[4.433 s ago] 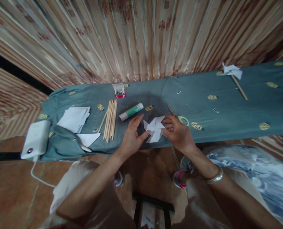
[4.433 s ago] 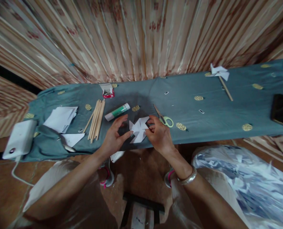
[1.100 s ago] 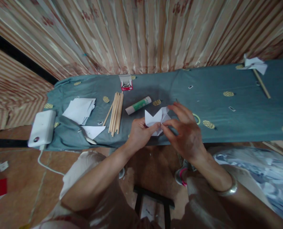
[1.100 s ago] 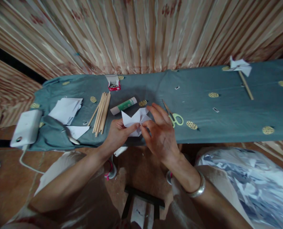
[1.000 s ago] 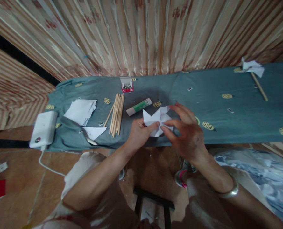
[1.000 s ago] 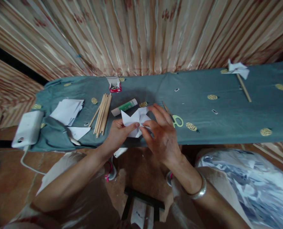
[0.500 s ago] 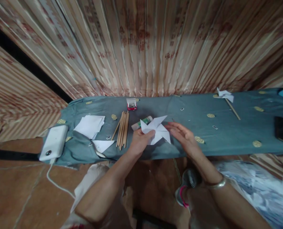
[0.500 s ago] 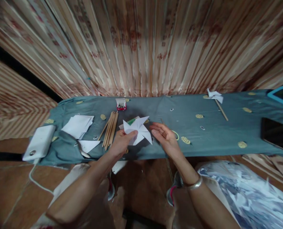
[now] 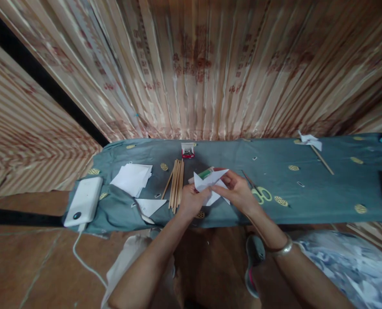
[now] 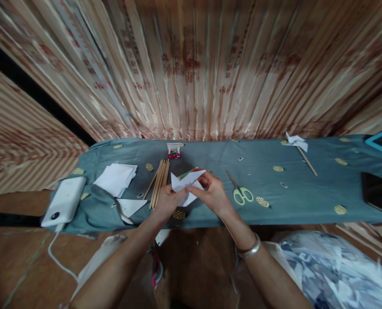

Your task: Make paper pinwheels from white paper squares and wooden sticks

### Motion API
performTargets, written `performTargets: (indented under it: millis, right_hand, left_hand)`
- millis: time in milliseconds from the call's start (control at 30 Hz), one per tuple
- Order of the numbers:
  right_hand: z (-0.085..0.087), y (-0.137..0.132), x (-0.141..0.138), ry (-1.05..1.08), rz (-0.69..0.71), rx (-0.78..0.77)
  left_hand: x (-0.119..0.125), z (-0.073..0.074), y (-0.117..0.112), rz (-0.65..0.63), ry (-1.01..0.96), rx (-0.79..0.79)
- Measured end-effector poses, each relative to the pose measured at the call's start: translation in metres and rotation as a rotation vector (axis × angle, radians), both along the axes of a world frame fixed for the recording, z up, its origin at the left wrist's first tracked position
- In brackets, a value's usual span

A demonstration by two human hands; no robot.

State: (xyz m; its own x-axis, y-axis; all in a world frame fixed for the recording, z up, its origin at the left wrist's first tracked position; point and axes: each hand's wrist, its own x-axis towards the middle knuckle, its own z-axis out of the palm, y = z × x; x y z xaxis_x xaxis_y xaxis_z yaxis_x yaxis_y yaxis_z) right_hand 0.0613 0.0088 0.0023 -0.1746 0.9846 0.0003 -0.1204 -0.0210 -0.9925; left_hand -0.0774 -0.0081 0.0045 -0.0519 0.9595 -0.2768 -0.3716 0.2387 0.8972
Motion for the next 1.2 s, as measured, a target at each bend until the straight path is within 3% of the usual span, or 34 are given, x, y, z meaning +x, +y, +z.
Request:
performTargets:
  millis: [533,800,1033,1200]
  right_hand:
    - [-0.018,0.004,0.005,-0.073,0.002,0.02]
    - [-0.025,0.008,0.004,-0.132,-0.005,0.01]
    - [-0.004,0.017,-0.003,-0.203,0.03,0.055]
    - [0.01,0.06,-0.004,-0.346,-0.127,0.213]
  left_hand:
    - [0.0,-0.022,0.008,-0.042,0.018,-0.054]
    - [0.001,-0.017,0.011,0.007,-0.033,-0.088]
    - [-0.009,-0.007,0.015,0.055,-0.03,-0.085]
    - [-0.026,-0.005,0.023,0.145,-0.058,-0.08]
